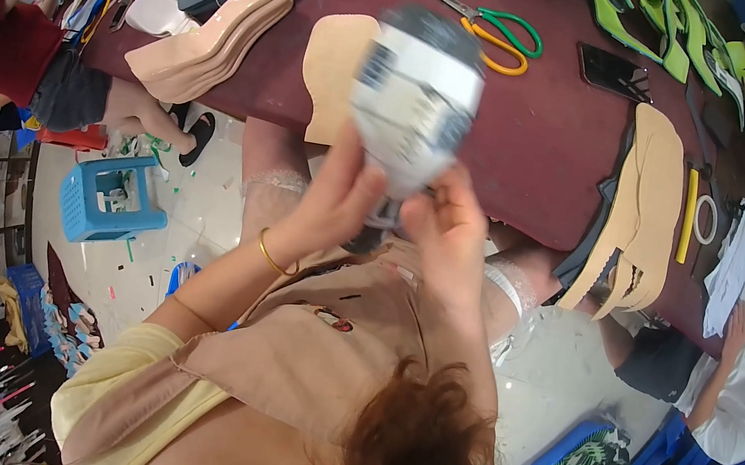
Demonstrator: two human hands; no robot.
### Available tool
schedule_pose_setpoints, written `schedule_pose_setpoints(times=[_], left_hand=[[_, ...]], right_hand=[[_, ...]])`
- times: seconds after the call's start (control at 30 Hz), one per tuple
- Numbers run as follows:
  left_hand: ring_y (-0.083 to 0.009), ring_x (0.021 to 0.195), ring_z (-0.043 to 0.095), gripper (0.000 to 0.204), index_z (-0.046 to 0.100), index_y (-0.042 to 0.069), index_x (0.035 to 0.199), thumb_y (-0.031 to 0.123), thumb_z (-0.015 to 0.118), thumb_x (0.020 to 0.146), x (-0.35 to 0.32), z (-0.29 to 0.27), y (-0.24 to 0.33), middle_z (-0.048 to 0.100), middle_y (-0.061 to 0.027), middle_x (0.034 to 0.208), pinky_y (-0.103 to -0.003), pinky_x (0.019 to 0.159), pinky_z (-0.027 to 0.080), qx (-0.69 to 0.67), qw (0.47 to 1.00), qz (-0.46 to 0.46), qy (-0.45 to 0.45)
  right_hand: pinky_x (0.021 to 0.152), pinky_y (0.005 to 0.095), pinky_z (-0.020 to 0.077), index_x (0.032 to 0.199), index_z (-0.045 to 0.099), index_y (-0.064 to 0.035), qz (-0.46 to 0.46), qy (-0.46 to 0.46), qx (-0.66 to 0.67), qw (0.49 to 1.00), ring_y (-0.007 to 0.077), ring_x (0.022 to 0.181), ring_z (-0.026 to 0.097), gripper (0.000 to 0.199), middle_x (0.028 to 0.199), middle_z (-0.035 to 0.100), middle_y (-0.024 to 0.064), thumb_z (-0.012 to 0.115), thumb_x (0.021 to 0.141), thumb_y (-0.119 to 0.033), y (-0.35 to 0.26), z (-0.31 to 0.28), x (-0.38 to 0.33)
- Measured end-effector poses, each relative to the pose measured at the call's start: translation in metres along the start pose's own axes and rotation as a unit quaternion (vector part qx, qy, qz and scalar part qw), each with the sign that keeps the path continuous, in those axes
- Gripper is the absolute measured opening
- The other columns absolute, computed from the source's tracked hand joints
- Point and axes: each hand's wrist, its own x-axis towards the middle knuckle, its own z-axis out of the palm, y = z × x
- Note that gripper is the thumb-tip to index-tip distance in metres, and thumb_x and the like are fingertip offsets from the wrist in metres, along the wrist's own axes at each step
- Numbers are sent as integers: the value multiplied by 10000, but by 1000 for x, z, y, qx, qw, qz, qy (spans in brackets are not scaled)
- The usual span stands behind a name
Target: Manually assemble shoe components by applying adhesive, positioning patterns, and trimming materials.
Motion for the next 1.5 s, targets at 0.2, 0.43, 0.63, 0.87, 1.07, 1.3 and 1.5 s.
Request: schedule_pose_setpoints(times=[0.2,0.43,0.63,0.87,1.07,1.3,1.5], left_hand=[[-323,861,556,450,633,-24,801,421,586,848,58,-88,-81,588,-185,887,-401,743,461,393,890,-203,110],[-332,940,567,607,593,-14,957,487,757,655,94,-108,-147,591,-178,953,-419,808,475,499,819,-275,65],[-193,1036,565,414,510,3,1151,279,609,858,65,-89,-71,573,-121,1127,-358,858,477,-305,897,-319,38],[-195,1138,520,360,450,35,1269,234,413,970,25,-26,-13,538,-76,1238,-352,969,426,-558,776,-293,20],[-192,1155,511,394,428,49,1297,288,354,993,22,-8,9,512,-69,1280,-351,966,434,-507,817,-271,36],[-215,1232,446,511,313,41,1371,379,335,988,24,-26,15,428,-82,1359,-381,1023,380,-596,767,-237,-19],[-204,1199,473,499,349,51,1349,391,348,983,24,-20,16,459,-68,1326,-377,995,405,-578,776,-250,-6]], right_hand=[[883,275,410,1105,512,-19,-109,89,5,990,117,960,546,270,1073,599,43,603,898,-166,-26,-18,-2],[1036,342,269,1302,361,-24,-104,116,82,984,184,1203,408,403,1301,451,83,492,948,-167,-20,-26,-11],[1002,390,320,1325,377,-34,-45,148,228,961,233,1180,438,489,1302,459,121,382,967,-366,-19,-30,-19],[896,296,432,1235,420,-19,-35,56,84,994,149,1018,561,449,1166,566,88,621,883,-213,-10,-9,-27],[826,250,417,1086,443,-32,-19,38,-24,999,74,910,510,345,1000,562,32,660,864,-183,2,7,-17],[878,288,435,1187,435,-10,-91,103,60,989,133,961,563,397,1096,585,93,608,894,-214,-8,-11,-9],[814,247,427,1056,455,-27,-37,37,-37,998,81,901,525,338,1017,578,43,659,864,-216,-9,-4,-7]])
